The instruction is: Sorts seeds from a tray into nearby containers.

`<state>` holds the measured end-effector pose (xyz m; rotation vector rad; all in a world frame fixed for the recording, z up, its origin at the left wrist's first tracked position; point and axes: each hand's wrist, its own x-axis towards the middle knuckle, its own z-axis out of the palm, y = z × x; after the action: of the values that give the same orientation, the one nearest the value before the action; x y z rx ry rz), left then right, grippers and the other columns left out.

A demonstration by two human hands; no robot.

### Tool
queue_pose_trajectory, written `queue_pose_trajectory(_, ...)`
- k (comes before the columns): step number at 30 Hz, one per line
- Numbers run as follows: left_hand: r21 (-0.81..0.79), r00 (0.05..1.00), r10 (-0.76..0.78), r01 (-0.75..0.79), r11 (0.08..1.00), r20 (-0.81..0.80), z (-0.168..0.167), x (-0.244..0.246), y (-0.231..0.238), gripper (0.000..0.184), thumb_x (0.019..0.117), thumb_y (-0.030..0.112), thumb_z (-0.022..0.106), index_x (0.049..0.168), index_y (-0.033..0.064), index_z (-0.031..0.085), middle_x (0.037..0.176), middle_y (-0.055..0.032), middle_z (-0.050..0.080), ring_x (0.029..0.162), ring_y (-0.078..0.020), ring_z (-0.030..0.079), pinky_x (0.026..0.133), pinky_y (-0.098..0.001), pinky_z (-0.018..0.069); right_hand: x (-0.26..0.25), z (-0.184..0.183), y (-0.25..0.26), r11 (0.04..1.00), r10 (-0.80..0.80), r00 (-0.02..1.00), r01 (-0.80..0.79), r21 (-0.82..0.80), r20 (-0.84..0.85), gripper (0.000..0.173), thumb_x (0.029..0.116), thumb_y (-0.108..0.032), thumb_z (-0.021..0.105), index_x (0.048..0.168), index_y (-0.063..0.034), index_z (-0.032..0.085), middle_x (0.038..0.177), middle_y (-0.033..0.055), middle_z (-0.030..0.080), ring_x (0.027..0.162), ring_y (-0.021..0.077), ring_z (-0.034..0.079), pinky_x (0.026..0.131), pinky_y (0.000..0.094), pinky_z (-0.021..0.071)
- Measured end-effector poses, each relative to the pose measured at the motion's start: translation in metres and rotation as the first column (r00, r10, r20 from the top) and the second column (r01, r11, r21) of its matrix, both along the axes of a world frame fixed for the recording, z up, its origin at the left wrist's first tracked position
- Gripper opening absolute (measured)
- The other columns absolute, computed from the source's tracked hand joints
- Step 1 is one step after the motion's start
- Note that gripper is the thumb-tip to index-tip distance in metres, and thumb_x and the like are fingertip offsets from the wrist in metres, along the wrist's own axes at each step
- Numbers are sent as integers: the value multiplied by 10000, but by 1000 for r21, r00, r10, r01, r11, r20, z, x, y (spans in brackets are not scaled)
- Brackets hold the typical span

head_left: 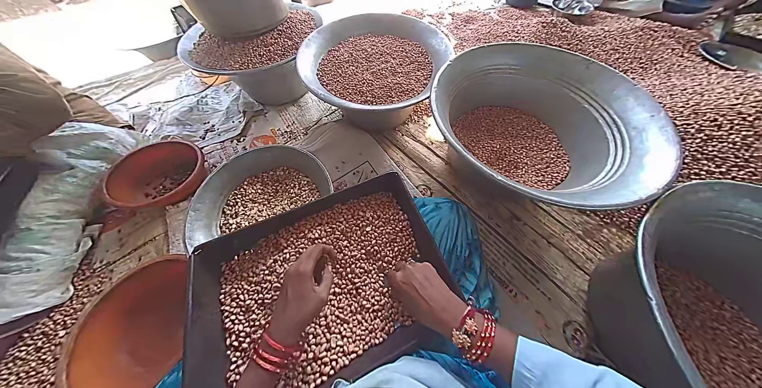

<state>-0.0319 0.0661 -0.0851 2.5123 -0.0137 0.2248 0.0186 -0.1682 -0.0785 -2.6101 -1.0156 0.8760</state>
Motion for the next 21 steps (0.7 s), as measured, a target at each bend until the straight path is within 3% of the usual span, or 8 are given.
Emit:
queue_pose_trajectory(2,20,992,-121,122,992,-15,-7,-3,-19,186,856,43,657,1013,24,757,841,-117,698,654,-230,639,632,-394,560,0,-1,1,1000,9,1000,-9,-2,5,219,1034,-97,526,1121,37,676,1062,263,690,970,444,694,774,579,540)
queue_pose_trajectory(4,69,975,-217,221,973,-54,-21,-7,-37,147,881,47,684,994,51,779,881,-133,730,745,-292,726,691,-459,610,0,0,-1,1000,14,1000,-14,3,-5,210,1027,-65,516,1126,31,675,1057,261,691,972,444,692,773,583,534)
queue_pose_trajectory(10,143,938,-276,309,940,-211,-32,-8,-56,172,903,106,710,1041,17,760,950,-187,720,849,-357,738,742,-506,609,-2,-5,-3,1000,-10,1000,10,-14,-29,227,1038,-131,516,1168,8,639,1006,246,698,960,439,695,777,588,521)
queue_pose_trajectory(12,26,913,-258,280,960,-315,-23,-7,-51,204,924,129,674,1065,2,748,965,-176,731,872,-334,731,799,-494,595,-2,-3,0,1000,-16,999,14,-28,-49,234,1029,-135,524,1176,9,634,1026,248,696,975,440,692,788,592,519)
queue_pose_trajectory(14,-213,873,-253,177,961,-416,-16,-5,-43,232,918,124,593,1078,-10,694,866,-131,668,758,-240,634,722,-415,525,-1,8,5,1000,-12,997,11,-23,-79,239,1016,-96,531,1196,19,636,1071,258,688,1009,447,684,807,600,522)
queue_pose_trajectory(16,-424,817,-315,96,900,-484,-13,-8,-34,285,887,99,551,1132,-11,647,922,-93,651,792,-153,609,736,-347,508,-3,25,11,999,28,997,-25,41,-78,219,1015,-66,523,1177,31,633,1055,261,680,994,447,685,789,590,532)
queue_pose_trajectory(18,-589,755,-405,31,808,-516,-14,-15,-33,309,874,61,640,1166,-42,642,966,-72,677,857,-100,636,814,-319,532,-8,42,19,989,96,992,-86,123,-78,191,1009,-46,540,1154,34,633,1002,260,685,961,447,691,775,592,531)
queue_pose_trajectory(21,-743,713,-521,1,670,-469,-8,-26,-37,314,842,10,730,1145,-1,647,967,37,700,886,8,650,846,-237,552,-14,55,30,953,199,977,-174,246,-80,152,980,-41,595,1098,19,671,925,234,698,904,431,698,749,598,532)
